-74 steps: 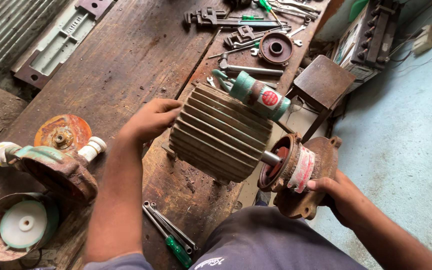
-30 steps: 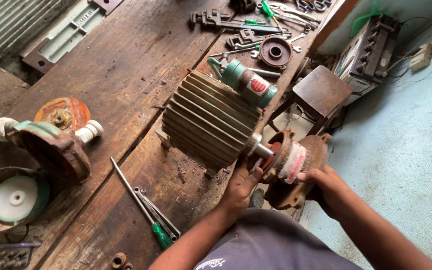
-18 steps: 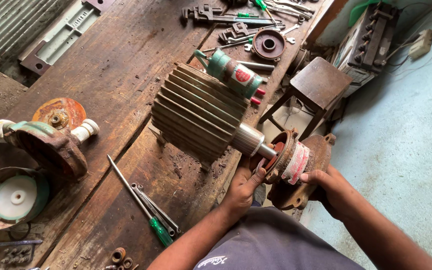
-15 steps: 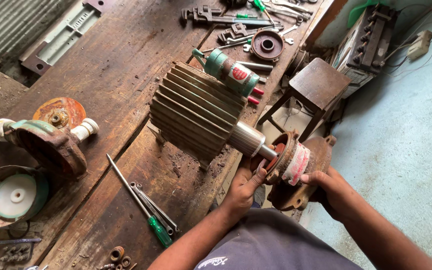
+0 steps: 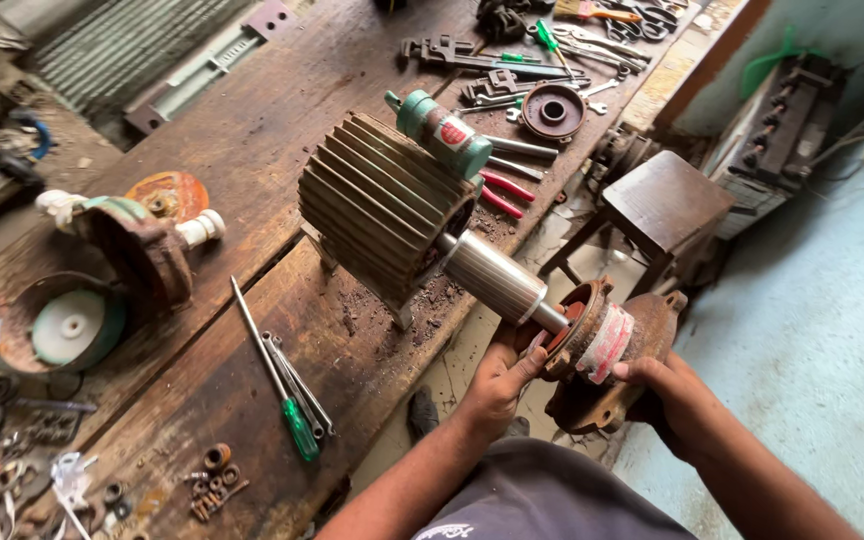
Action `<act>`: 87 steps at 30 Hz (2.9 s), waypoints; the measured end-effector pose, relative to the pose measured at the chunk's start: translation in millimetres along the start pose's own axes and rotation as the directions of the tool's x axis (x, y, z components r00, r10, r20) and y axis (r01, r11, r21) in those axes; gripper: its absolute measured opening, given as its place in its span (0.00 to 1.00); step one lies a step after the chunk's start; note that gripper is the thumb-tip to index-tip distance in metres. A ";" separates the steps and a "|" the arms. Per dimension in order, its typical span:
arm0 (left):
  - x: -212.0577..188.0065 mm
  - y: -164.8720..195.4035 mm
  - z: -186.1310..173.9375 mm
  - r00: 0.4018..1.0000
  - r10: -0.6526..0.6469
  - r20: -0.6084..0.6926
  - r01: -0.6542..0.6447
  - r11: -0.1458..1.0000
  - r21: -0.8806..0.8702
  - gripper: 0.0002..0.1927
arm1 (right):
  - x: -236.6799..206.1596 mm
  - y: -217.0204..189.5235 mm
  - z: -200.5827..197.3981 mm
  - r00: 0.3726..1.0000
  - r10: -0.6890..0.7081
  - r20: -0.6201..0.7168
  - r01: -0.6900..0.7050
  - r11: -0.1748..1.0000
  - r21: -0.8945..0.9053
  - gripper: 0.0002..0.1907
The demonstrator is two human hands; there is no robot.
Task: The person works on a rusty electric water pump motor at a cluttered wooden workbench. They use red-handled pliers to loosen and remove parts from the pump housing, reposition the pump, then use a hammer and a metal punch to tap and drive components on the motor body, and finally lift and reassemble the pump housing and motor together on the bench.
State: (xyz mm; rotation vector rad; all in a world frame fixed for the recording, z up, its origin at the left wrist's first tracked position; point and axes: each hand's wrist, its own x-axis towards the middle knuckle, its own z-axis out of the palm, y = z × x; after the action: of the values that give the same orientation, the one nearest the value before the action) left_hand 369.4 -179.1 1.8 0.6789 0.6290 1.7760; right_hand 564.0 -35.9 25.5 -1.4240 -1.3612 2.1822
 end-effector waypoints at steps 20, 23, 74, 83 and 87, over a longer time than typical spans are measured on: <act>-19.4 -102.4 59.2 0.977 -0.212 -0.035 0.215 0.966 0.144 0.36 | -3.8 121.7 -164.6 0.977 -0.179 0.116 0.164 0.978 0.128 0.45; -26.6 -102.1 60.4 0.988 -0.150 -0.032 0.153 0.979 0.136 0.40 | 4.6 136.5 -163.8 0.954 -0.236 0.187 0.217 0.969 0.114 0.47; 144.5 205.4 82.0 0.789 0.545 -0.285 0.179 0.240 0.954 0.39 | 332.9 -236.4 5.3 0.740 -0.365 0.564 0.180 0.916 0.358 0.22; 113.9 139.2 73.7 0.458 0.741 -0.491 0.461 0.275 0.844 0.37 | 445.2 -298.3 157.6 0.709 0.016 0.705 -0.032 0.999 0.010 0.16; 72.4 112.5 53.9 0.237 0.654 -0.718 0.503 0.550 0.667 0.35 | 466.4 -305.4 233.7 0.670 0.102 0.736 -0.065 0.995 -0.078 0.17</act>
State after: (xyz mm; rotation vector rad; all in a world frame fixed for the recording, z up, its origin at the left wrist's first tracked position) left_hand 315.7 -136.5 128.6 -0.0305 2.6190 1.7421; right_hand 45.5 273.8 0.2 -0.5705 -1.5758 2.9811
